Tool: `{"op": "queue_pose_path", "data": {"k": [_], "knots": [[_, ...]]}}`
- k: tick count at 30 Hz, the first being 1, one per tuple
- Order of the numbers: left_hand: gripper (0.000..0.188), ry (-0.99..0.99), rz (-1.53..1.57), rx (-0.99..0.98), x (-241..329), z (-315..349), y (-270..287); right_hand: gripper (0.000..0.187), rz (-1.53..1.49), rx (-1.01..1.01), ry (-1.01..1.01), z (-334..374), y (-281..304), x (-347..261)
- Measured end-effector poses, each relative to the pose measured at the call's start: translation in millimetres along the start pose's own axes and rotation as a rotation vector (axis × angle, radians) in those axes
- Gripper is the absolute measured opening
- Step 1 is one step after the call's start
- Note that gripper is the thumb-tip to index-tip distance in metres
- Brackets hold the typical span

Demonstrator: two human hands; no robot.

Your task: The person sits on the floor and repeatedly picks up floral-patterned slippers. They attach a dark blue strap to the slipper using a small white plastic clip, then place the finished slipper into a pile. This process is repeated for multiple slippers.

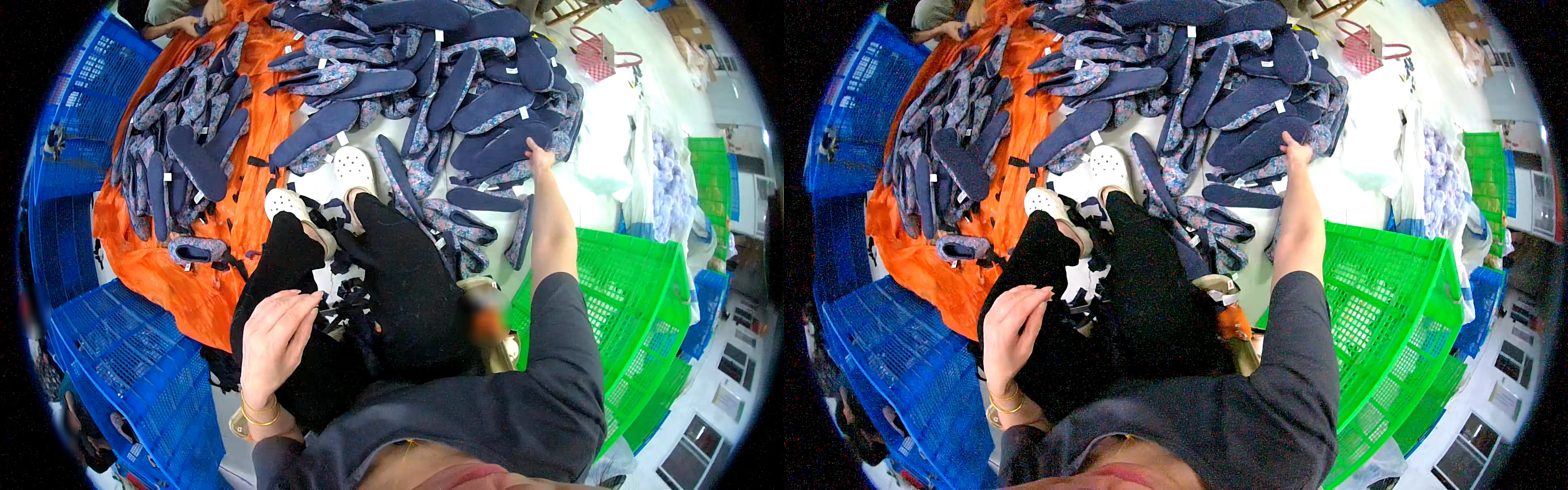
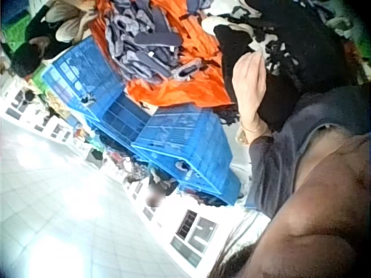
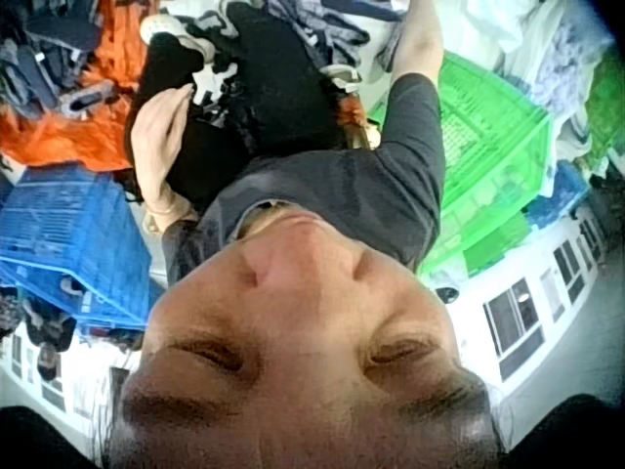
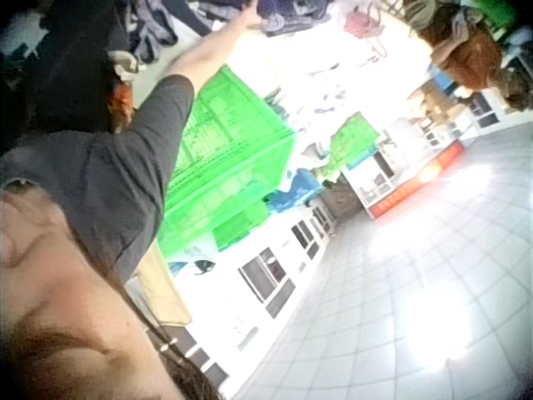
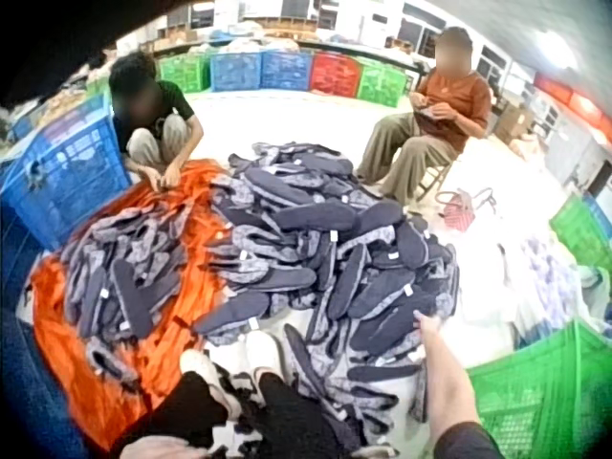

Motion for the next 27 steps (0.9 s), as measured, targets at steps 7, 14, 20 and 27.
{"op": "queue_pose_path", "data": {"k": [7, 14, 20, 27], "knots": [[0.026, 0.058, 0.090, 0.098, 1.0, 3.6, 1.0, 0.035, -0.236, -0.318, -0.274, 130.0, -63.9, -49.3], [0.055, 0.305, 1.156, 0.129, -11.9, 0.6, -3.7, 0.023, -0.624, -0.883, -0.434, 380.1, -68.3, -214.2], [0.059, 0.066, 1.202, 0.627, 15.4, 9.1, 46.0, 0.024, -0.268, -1.240, -0.283, 496.0, -21.3, -212.0], [0.057, -0.452, -0.113, 0.252, 49.8, 87.7, 45.4, 0.028, -0.165, -1.194, 0.039, 532.1, 44.5, -211.1]]}}
Point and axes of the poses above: each hand's wrist, its own z-axis away from the middle knuckle, its own y-axis out of the back of the hand, x = y × z, the point moved 4 cm from there along -z, towards the middle knuckle, and after that the axes turned 1 degree about x, right-handed, at the moved point
